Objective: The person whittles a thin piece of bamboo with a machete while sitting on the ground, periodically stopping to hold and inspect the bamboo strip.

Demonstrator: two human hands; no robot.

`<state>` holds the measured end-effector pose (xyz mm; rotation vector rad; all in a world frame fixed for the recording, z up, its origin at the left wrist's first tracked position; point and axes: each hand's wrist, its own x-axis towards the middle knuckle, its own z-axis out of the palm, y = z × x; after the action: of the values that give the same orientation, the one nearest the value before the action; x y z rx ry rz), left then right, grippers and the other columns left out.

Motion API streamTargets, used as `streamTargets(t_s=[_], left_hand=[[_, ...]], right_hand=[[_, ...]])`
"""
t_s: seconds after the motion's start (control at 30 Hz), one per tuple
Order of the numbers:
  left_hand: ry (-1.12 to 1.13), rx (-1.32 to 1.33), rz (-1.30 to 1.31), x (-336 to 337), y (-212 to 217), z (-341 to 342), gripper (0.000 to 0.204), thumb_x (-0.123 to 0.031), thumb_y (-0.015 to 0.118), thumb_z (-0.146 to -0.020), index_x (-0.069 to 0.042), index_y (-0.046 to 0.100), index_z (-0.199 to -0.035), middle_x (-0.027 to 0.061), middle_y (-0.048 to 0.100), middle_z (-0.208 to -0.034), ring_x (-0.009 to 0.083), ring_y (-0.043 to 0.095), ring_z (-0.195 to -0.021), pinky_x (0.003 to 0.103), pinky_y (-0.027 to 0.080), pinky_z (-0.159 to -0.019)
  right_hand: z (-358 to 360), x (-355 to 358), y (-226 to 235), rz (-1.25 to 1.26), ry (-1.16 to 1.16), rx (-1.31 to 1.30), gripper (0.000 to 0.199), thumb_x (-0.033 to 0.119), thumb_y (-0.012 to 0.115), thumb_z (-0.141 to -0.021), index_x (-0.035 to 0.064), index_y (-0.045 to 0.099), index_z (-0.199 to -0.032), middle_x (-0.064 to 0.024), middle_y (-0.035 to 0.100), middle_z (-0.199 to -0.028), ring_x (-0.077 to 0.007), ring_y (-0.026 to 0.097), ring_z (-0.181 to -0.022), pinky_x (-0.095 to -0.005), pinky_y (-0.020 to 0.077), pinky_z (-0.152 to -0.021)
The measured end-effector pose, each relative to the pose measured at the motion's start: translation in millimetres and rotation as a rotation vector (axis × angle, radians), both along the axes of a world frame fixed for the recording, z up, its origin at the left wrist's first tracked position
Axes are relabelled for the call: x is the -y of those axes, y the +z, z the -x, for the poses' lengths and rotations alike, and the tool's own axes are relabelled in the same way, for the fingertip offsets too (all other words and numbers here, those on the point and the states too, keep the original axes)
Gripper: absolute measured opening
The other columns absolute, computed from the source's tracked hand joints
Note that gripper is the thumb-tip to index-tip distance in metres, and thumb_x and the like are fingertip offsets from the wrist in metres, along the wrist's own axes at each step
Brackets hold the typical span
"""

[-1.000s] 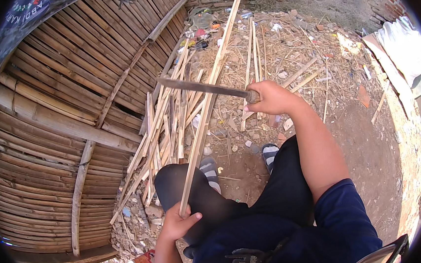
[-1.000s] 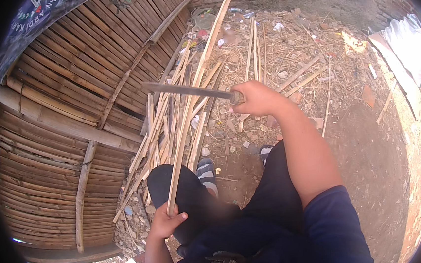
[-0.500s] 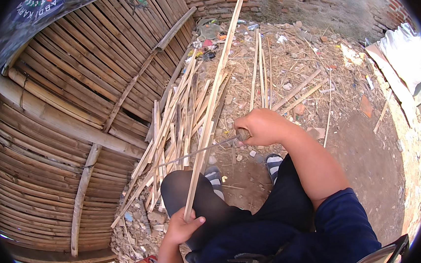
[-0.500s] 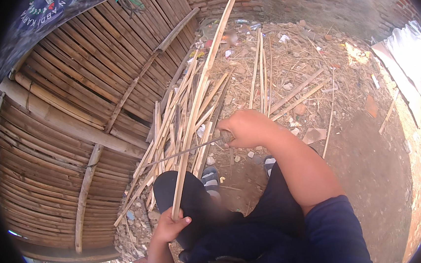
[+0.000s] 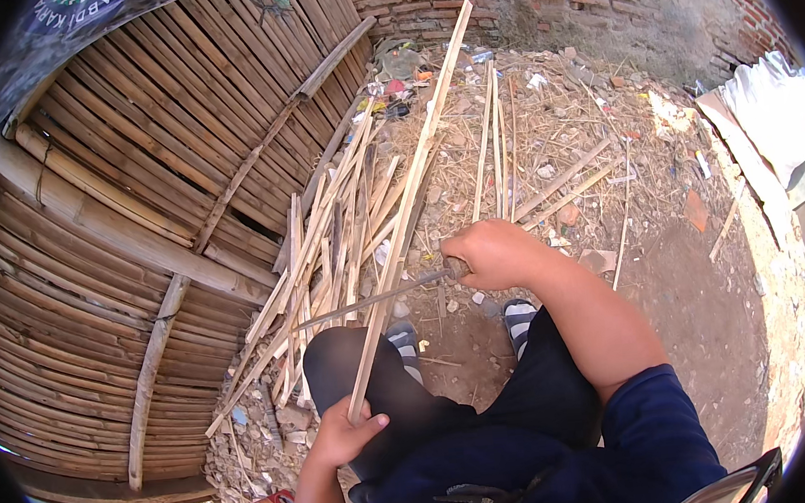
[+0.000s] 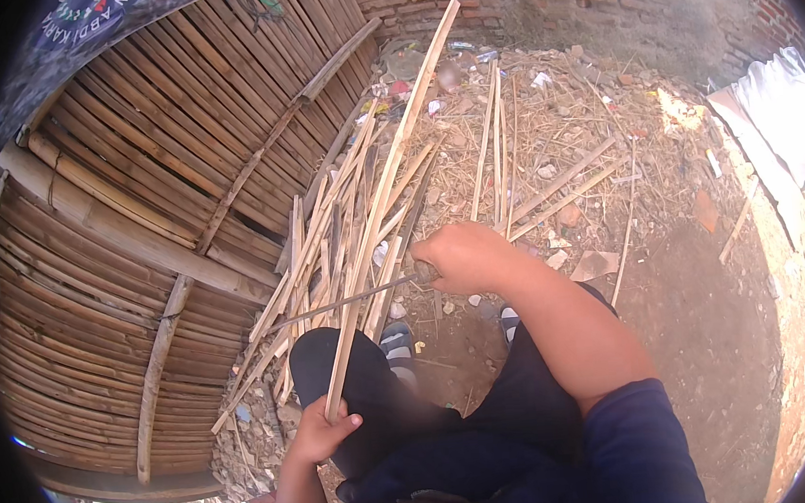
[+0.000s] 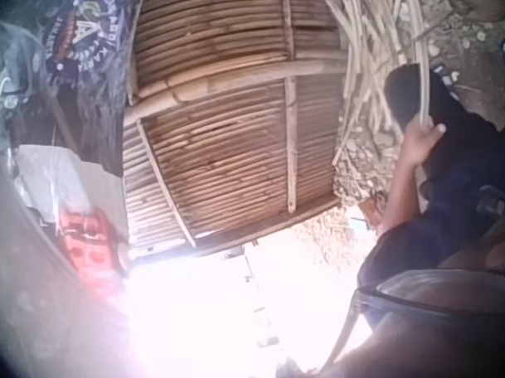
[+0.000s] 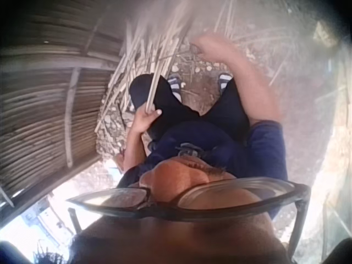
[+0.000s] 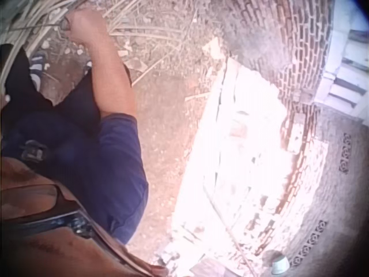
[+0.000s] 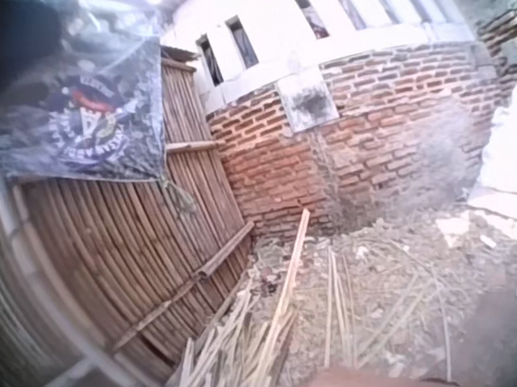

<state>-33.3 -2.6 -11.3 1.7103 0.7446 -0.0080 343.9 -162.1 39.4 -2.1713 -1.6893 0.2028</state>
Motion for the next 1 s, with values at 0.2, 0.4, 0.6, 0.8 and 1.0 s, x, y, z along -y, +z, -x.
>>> streamTargets(t_s=[0.2, 0.4, 0.6, 0.8, 1.0], left_hand=[[-0.003, 0.018, -0.036, 1, -4, 4, 0.034, -0.017, 0.085, -0.088, -0.011, 0.052, -0.081, -0.0075, 0.048, -0.069, 0.0047, 0.043, -0.064, 0.025, 0.037, -0.055], [-0.018, 0.012, 0.008, -2, -3, 2, 0.033, -0.01, 0.082, -0.091, -0.012, 0.05, -0.084, -0.008, 0.047, -0.072, 0.0033, 0.041, -0.064, 0.023, 0.036, -0.055], [-0.019, -0.014, 0.006, 0, 2, 1, 0.032, -0.014, 0.083, -0.091, -0.012, 0.051, -0.083, -0.0077, 0.048, -0.072, 0.0039, 0.042, -0.064, 0.024, 0.037, -0.056], [-0.031, 0.011, -0.044, 0, -1, 3, 0.033, -0.018, 0.084, -0.09, -0.011, 0.053, -0.082, -0.0076, 0.049, -0.069, 0.0047, 0.043, -0.063, 0.025, 0.038, -0.055], [-0.051, -0.028, -0.021, -2, 0, 0, 0.032, -0.017, 0.084, -0.091, -0.01, 0.054, -0.083, -0.0073, 0.049, -0.069, 0.0045, 0.043, -0.063, 0.025, 0.038, -0.055]], right_hand=[[-42, 6, -5, -0.15, -0.292, -0.07, 0.03, 0.024, 0.079, -0.082, 0.0035, 0.07, -0.102, -0.0231, 0.072, -0.087, -0.0429, 0.07, -0.087, -0.0504, 0.0561, -0.077], [-38, 12, -5, -0.165, -0.241, -0.023, 0.039, 0.03, 0.077, -0.085, -0.0006, 0.069, -0.108, -0.0254, 0.072, -0.09, -0.0437, 0.07, -0.09, -0.0513, 0.0566, -0.082], [16, -3, 5, 0.076, 0.143, -0.003, 0.036, 0.033, 0.079, -0.082, 0.0049, 0.07, -0.103, -0.0199, 0.072, -0.086, -0.0417, 0.071, -0.089, -0.0516, 0.0563, -0.08], [-52, 16, -7, -0.081, -0.095, -0.197, 0.04, 0.035, 0.082, -0.08, 0.0035, 0.073, -0.102, -0.0218, 0.073, -0.088, -0.0416, 0.072, -0.088, -0.0481, 0.0563, -0.08], [-63, 32, -1, -0.119, -0.411, -0.207, 0.05, 0.035, 0.08, -0.082, -0.0066, 0.071, -0.109, -0.028, 0.071, -0.087, -0.0437, 0.071, -0.089, -0.0473, 0.0561, -0.081]])
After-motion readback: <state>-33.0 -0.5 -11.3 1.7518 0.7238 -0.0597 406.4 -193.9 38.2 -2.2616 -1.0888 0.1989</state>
